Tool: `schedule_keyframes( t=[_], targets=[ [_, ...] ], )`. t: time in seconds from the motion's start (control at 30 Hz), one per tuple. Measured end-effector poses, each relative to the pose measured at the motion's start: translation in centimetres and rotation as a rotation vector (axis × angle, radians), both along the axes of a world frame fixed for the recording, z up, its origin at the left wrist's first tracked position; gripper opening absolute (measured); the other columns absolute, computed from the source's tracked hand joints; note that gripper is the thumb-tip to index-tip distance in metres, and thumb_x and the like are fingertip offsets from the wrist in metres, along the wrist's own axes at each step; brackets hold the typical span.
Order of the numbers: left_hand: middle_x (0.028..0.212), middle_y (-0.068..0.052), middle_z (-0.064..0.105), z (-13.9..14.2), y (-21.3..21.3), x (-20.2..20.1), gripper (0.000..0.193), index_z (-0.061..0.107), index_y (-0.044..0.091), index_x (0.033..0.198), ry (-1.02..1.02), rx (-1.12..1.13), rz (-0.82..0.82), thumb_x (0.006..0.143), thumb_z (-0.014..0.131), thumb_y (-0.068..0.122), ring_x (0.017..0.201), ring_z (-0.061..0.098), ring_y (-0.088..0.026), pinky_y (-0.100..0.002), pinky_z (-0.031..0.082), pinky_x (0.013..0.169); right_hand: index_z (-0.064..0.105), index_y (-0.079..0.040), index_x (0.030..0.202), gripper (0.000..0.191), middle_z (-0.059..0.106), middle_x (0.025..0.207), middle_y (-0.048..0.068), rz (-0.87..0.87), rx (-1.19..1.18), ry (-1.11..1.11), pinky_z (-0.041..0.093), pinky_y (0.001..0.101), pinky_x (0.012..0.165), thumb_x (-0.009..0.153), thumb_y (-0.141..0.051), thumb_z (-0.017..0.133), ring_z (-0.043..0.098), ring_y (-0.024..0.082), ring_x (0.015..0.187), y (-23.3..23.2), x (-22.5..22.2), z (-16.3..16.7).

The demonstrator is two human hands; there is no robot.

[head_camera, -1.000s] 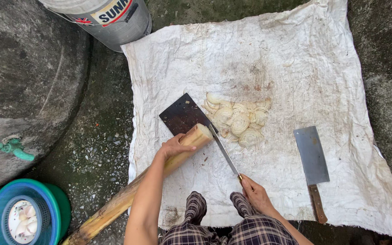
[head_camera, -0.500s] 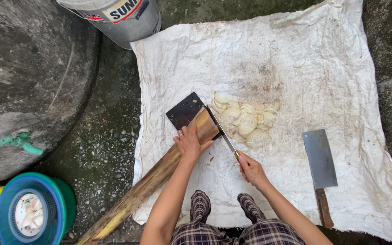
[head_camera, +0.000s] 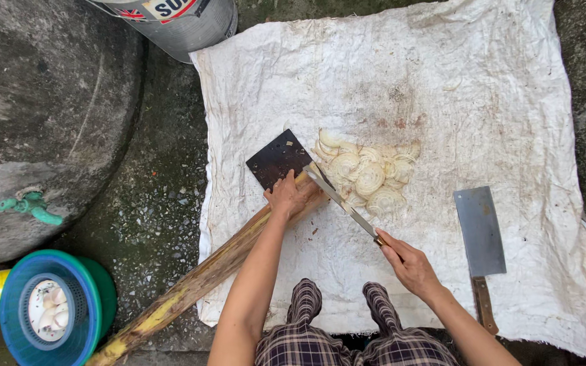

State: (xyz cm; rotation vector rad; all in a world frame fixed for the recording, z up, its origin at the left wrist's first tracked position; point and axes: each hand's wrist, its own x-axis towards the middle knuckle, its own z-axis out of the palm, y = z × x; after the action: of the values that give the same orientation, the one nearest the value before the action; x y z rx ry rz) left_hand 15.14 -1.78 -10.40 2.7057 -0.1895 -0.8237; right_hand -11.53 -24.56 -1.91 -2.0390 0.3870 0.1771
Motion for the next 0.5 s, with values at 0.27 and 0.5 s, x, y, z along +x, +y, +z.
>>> schedule_keyframes(
  t=[0.27, 0.5],
  targets=[
    [0.138, -0.01, 0.061, 2.3, 0.0, -0.3, 0.09, 0.065, 0.018, 0.136, 0.066, -0.065, 0.017, 0.072, 0.061, 0.082, 0.13, 0.057, -0.028, -0.054, 0.032, 0.109, 0.059, -0.024, 0.143, 0.045, 0.073, 0.129, 0.01, 0.024, 0.026, 0.117, 0.057, 0.0362, 0.092, 0.099, -0.033, 0.058, 0.072, 0.025, 0.112, -1.1, -0.4, -1.1],
    [0.13, -0.012, 0.068, 4.0, 0.5, -0.6, 0.099, 0.062, 0.014, 0.137, 0.002, -0.102, -0.027, 0.067, 0.066, 0.083, 0.125, 0.061, -0.029, -0.051, 0.032, 0.105, 0.06, -0.022, 0.142, 0.046, 0.073, 0.129, 0.01, -0.003, 0.054, 0.105, 0.058, 0.0375, 0.092, 0.098, -0.035, 0.057, 0.072, 0.025, 0.113, 0.6, -0.3, -2.3]
  ],
)
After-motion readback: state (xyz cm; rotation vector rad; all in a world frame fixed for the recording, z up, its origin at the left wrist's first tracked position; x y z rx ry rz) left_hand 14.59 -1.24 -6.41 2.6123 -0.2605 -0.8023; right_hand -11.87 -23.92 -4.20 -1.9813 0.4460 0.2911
